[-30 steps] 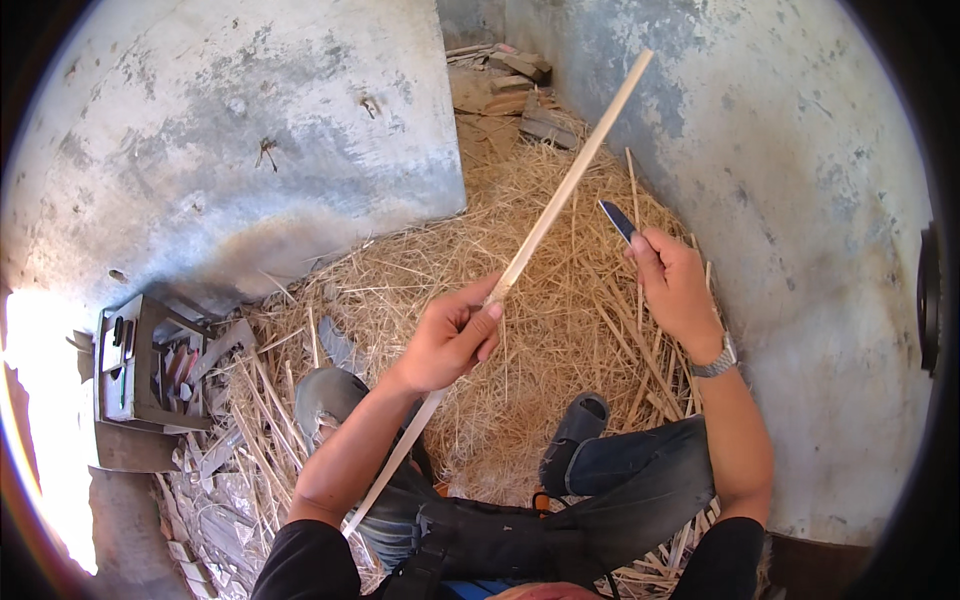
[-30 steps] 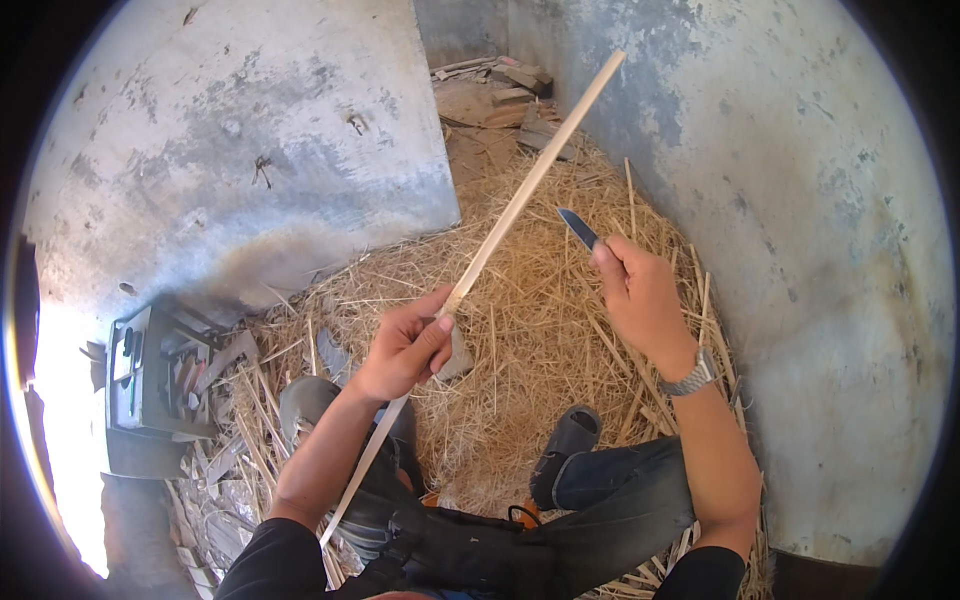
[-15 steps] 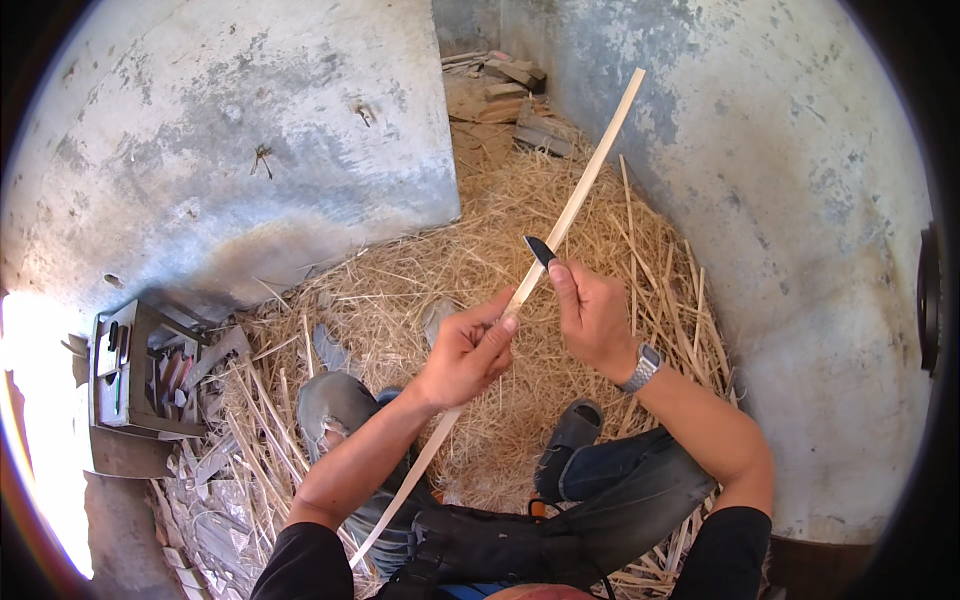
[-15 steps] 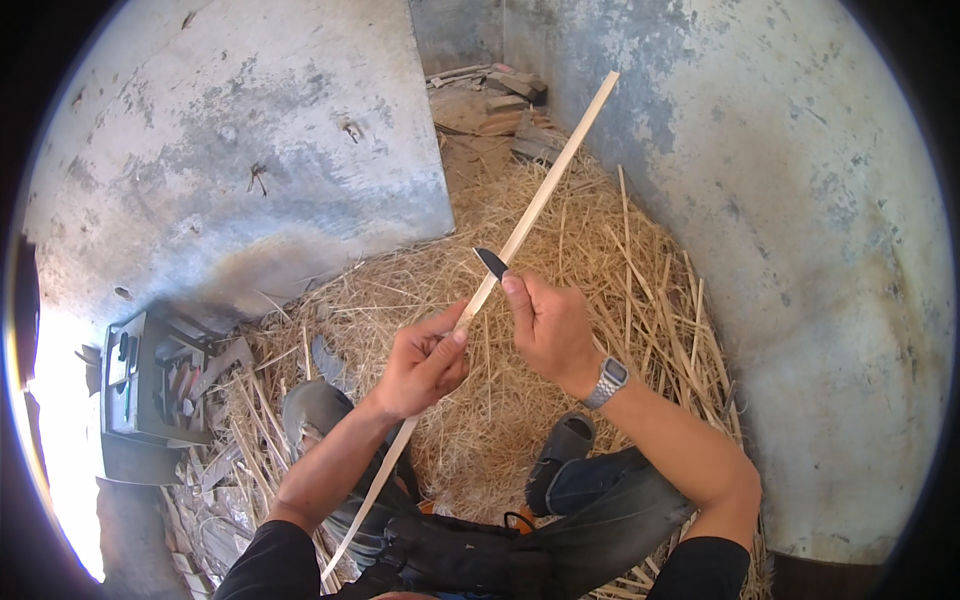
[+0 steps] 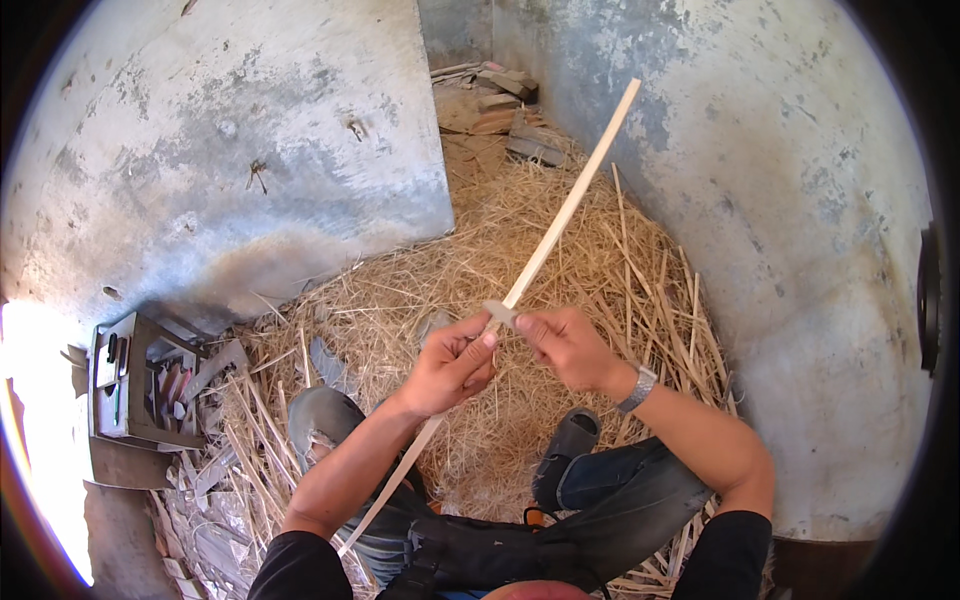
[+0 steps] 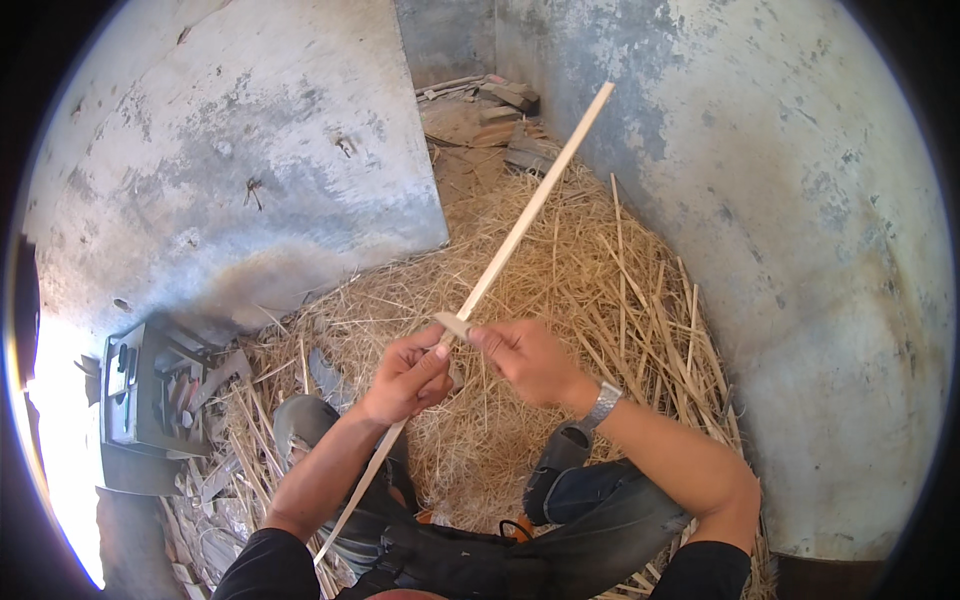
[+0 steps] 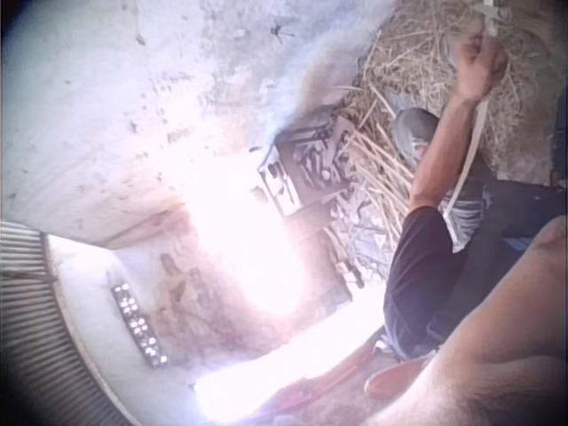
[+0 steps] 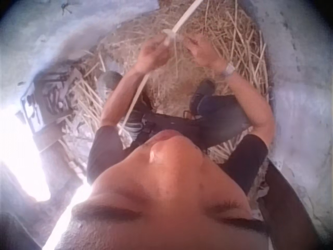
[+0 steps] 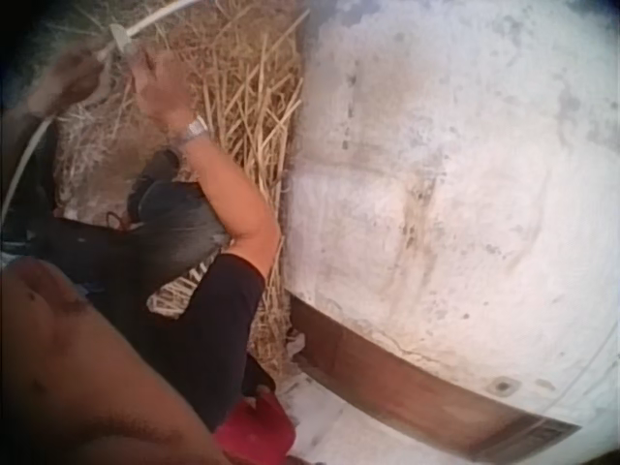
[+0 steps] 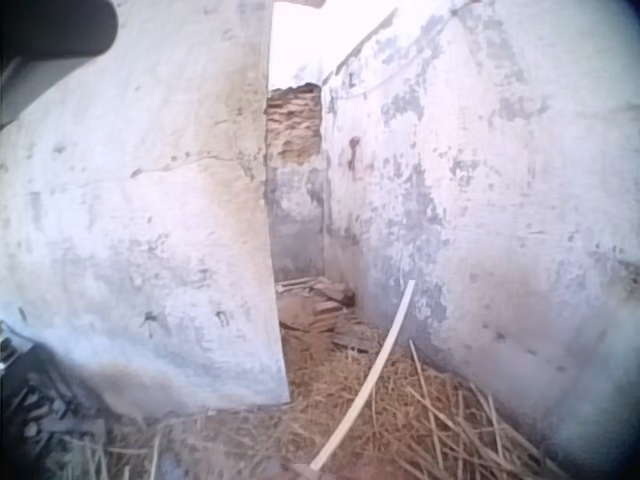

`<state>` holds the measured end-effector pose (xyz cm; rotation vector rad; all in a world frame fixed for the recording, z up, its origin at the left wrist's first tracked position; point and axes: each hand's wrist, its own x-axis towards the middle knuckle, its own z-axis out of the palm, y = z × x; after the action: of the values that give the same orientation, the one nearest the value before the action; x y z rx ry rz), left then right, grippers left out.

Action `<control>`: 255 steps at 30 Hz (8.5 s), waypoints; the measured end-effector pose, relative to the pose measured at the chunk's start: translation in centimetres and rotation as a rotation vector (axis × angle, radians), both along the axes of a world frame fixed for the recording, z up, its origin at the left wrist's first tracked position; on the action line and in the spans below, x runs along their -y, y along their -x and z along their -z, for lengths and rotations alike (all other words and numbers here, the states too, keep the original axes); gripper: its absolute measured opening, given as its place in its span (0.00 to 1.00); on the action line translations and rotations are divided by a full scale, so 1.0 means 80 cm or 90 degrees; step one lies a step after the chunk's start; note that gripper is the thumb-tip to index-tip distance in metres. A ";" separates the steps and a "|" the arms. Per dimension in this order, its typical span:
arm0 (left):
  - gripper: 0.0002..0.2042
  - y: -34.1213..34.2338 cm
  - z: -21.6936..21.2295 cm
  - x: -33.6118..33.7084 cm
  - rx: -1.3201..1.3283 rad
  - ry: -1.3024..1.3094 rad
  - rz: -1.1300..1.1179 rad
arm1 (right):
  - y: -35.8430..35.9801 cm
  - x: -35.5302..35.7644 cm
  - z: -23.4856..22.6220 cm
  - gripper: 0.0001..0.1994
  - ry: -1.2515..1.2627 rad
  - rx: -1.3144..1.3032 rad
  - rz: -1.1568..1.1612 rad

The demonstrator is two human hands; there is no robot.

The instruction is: The person whittles a thin wooden stick with a knife, peeling off long shavings while holding the stick in the left hand and the tool in the right.

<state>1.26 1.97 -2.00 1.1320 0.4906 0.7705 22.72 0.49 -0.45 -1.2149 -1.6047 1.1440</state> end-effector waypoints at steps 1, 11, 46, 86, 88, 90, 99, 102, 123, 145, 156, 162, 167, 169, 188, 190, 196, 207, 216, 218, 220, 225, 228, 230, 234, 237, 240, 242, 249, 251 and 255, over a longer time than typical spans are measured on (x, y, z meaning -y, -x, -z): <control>0.23 -0.001 0.000 0.000 -0.001 0.000 0.001 | 0.002 0.003 0.002 0.23 0.047 -0.043 -0.071; 0.24 -0.014 -0.008 0.007 -0.042 -0.072 -0.030 | -0.009 -0.015 -0.014 0.17 -0.288 0.183 0.203; 0.23 -0.012 -0.029 0.008 0.056 0.049 0.007 | 0.011 -0.003 -0.005 0.19 -0.218 0.064 0.130; 0.25 -0.010 -0.027 0.004 -0.020 -0.085 -0.061 | -0.001 -0.020 -0.016 0.19 -0.258 0.173 0.141; 0.25 -0.012 -0.026 0.005 -0.029 -0.089 -0.071 | 0.019 -0.010 -0.013 0.18 -0.259 0.136 0.135; 0.25 -0.010 -0.023 0.004 -0.028 -0.063 -0.080 | 0.023 -0.005 -0.010 0.16 -0.262 0.098 0.127; 0.24 -0.001 -0.029 -0.003 0.088 0.013 0.001 | 0.006 -0.013 -0.018 0.22 0.068 -0.138 -0.101; 0.24 -0.004 -0.036 -0.003 0.046 -0.049 -0.028 | 0.008 -0.016 -0.025 0.22 0.021 -0.154 -0.040; 0.24 -0.006 -0.020 -0.002 -0.166 -0.231 -0.161 | 0.003 -0.013 -0.042 0.20 -0.086 -0.067 0.043; 0.21 0.008 -0.022 -0.045 -0.372 -0.105 -0.352 | 0.005 0.024 -0.054 0.07 -0.035 0.117 -0.303; 0.24 0.026 -0.040 -0.008 -0.114 -0.095 -0.105 | -0.054 -0.001 -0.052 0.11 -0.154 0.119 0.094; 0.24 0.027 -0.030 0.005 -0.100 -0.083 -0.032 | -0.046 0.003 -0.054 0.12 -0.127 0.050 0.118; 0.24 0.024 -0.029 0.009 -0.077 -0.087 -0.016 | -0.046 0.005 -0.047 0.11 -0.167 0.099 0.094; 0.24 0.023 -0.030 0.009 -0.086 -0.086 -0.016 | -0.038 0.007 -0.052 0.10 -0.173 0.059 0.123; 0.20 -0.008 -0.026 0.037 -0.116 -0.267 0.018 | -0.038 0.028 -0.070 0.09 -0.105 -0.191 0.105; 0.20 -0.021 -0.039 0.044 -0.117 -0.287 -0.032 | -0.032 0.038 -0.066 0.09 -0.094 -0.121 0.093; 0.20 -0.012 -0.066 0.031 -0.160 -0.129 -0.053 | -0.033 0.040 -0.065 0.11 -0.114 -0.033 0.139; 0.16 0.000 -0.039 -0.007 -0.033 0.034 -0.071 | -0.074 0.022 -0.038 0.16 -0.096 0.165 0.162; 0.22 -0.006 -0.064 0.006 0.093 0.156 0.007 | -0.015 0.022 -0.076 0.22 -0.173 0.290 0.069; 0.23 -0.009 -0.070 0.014 0.104 0.161 0.026 | -0.007 0.020 -0.074 0.22 -0.174 0.339 0.062; 0.23 -0.013 -0.074 0.020 0.113 0.170 0.052 | -0.002 0.024 -0.065 0.22 -0.297 0.374 0.067; 0.22 -0.012 -0.079 0.041 0.096 0.170 0.022 | -0.026 0.000 -0.084 0.21 -0.336 0.476 0.166; 0.23 -0.015 -0.078 0.048 0.105 0.165 0.051 | -0.040 0.005 -0.091 0.22 -0.298 0.425 0.216; 0.23 -0.015 -0.073 0.041 0.095 0.171 0.032 | -0.028 0.025 -0.084 0.23 -0.251 0.404 0.176; 0.24 -0.022 -0.056 0.032 0.049 0.132 0.040 | -0.021 0.023 -0.069 0.24 -0.301 0.518 0.112; 0.24 -0.016 -0.035 0.041 0.055 0.130 0.092 | -0.062 -0.012 -0.080 0.24 -0.288 0.523 0.196; 0.24 -0.007 -0.029 0.044 0.058 0.131 0.053 | -0.035 0.004 -0.038 0.20 -0.335 0.550 0.163; 0.24 -0.009 -0.024 0.041 0.044 0.146 0.017 | -0.027 0.016 -0.023 0.18 -0.373 0.594 0.094; 0.24 0.024 -0.005 0.044 0.038 0.094 0.100 | -0.095 -0.032 -0.071 0.29 -0.219 0.535 0.293; 0.24 0.025 0.005 0.047 0.041 0.094 0.119 | -0.089 -0.022 -0.065 0.30 -0.207 0.498 0.243; 0.23 0.023 0.014 0.050 -0.117 -0.032 -0.008 | -0.019 0.022 -0.018 0.29 -0.307 0.578 0.121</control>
<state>-0.60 -2.03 -3.09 1.2540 0.6352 0.6968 24.22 -1.25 1.02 -1.5938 -2.1649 0.0039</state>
